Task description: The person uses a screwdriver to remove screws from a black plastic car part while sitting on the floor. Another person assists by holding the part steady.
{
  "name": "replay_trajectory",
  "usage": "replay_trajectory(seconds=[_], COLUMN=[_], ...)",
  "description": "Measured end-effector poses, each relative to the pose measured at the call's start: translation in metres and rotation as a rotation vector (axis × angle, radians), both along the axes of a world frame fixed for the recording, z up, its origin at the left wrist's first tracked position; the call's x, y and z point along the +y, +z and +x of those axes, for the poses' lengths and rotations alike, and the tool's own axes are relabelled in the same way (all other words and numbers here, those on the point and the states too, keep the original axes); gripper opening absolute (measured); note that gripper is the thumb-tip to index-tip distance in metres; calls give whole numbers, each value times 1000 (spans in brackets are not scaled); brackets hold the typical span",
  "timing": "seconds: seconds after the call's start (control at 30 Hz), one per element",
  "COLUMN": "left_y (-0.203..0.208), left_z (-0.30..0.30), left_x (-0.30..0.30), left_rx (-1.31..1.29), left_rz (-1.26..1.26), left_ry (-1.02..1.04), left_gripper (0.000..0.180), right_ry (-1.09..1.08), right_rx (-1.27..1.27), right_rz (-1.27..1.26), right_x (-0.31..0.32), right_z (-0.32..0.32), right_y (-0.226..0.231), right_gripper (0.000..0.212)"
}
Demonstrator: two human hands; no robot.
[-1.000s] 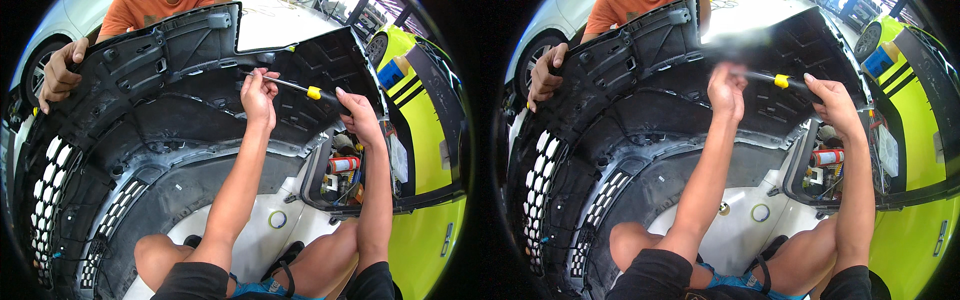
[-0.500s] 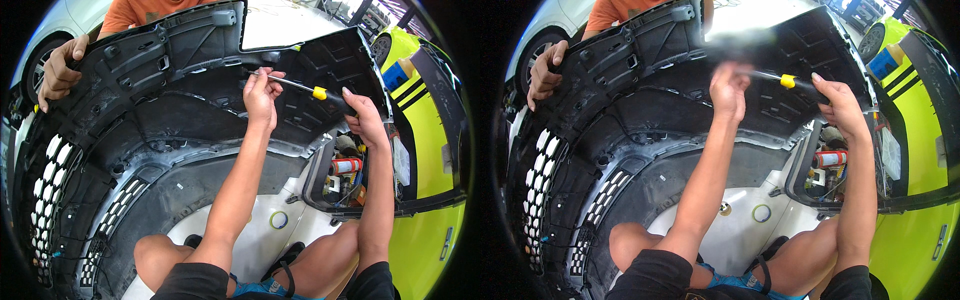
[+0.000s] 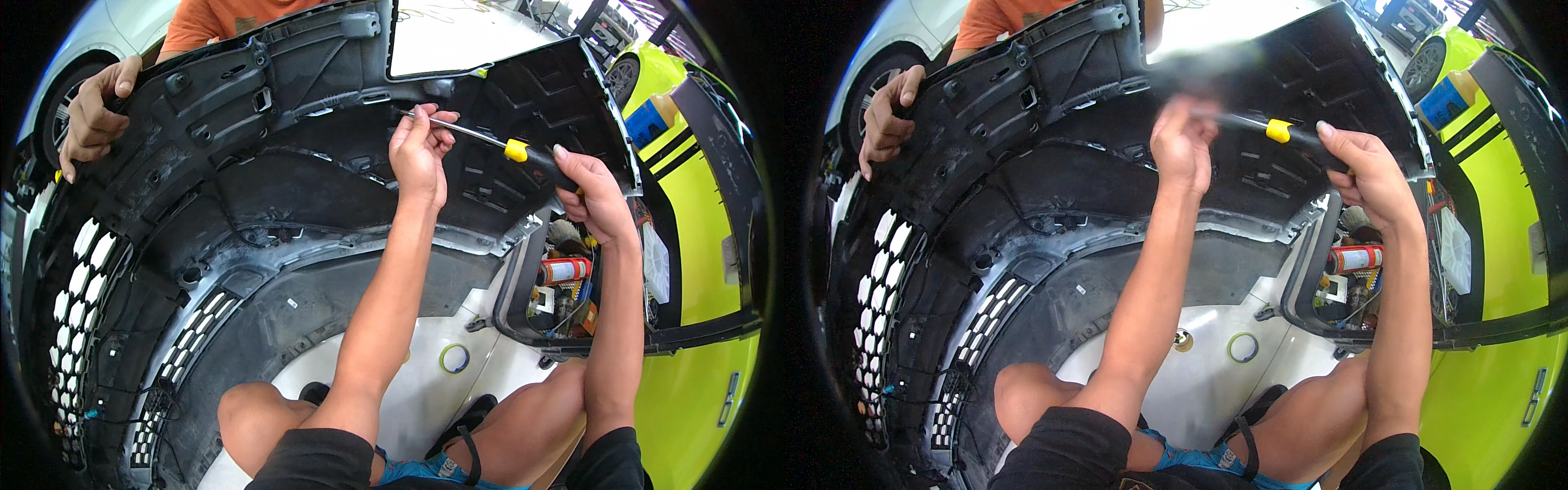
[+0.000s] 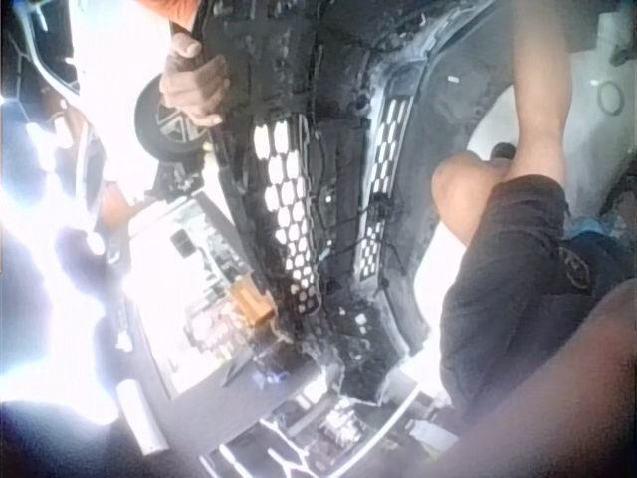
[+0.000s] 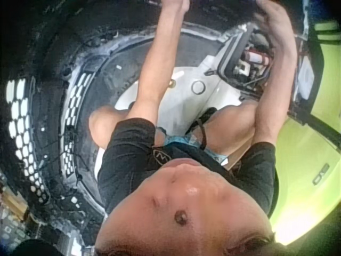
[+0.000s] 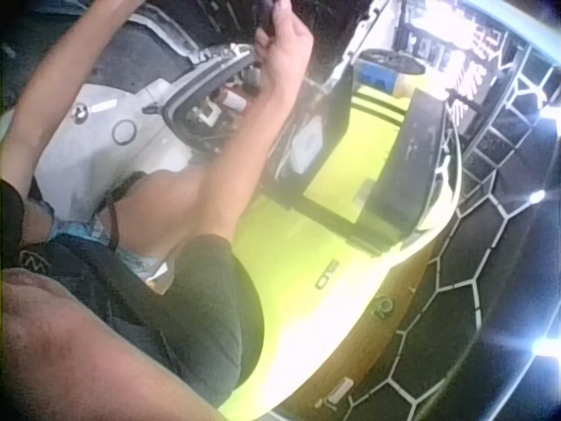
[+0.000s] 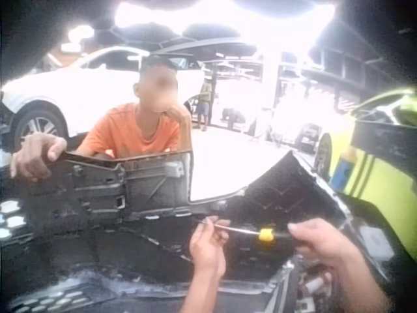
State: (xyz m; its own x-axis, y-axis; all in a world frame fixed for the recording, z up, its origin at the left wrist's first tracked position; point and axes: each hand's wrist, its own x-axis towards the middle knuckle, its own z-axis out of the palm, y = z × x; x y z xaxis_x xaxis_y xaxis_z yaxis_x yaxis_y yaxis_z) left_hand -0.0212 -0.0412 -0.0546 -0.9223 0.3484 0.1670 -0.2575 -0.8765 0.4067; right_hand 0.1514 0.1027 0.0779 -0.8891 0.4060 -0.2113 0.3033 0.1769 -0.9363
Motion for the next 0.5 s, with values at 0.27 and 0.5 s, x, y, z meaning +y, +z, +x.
replay_trajectory(seconds=[0.27,0.5], left_y=[4,4], left_z=[5,-1], left_x=[5,6], left_rx=[-30,-61], left_rz=[145,165], left_ry=[-23,42], left_gripper=[27,26], right_ry=[103,-68], right_rx=[481,326], right_rz=[1157,738], right_x=[-17,-21], right_z=[-4,2], right_y=[2,-11], right_gripper=[32,30])
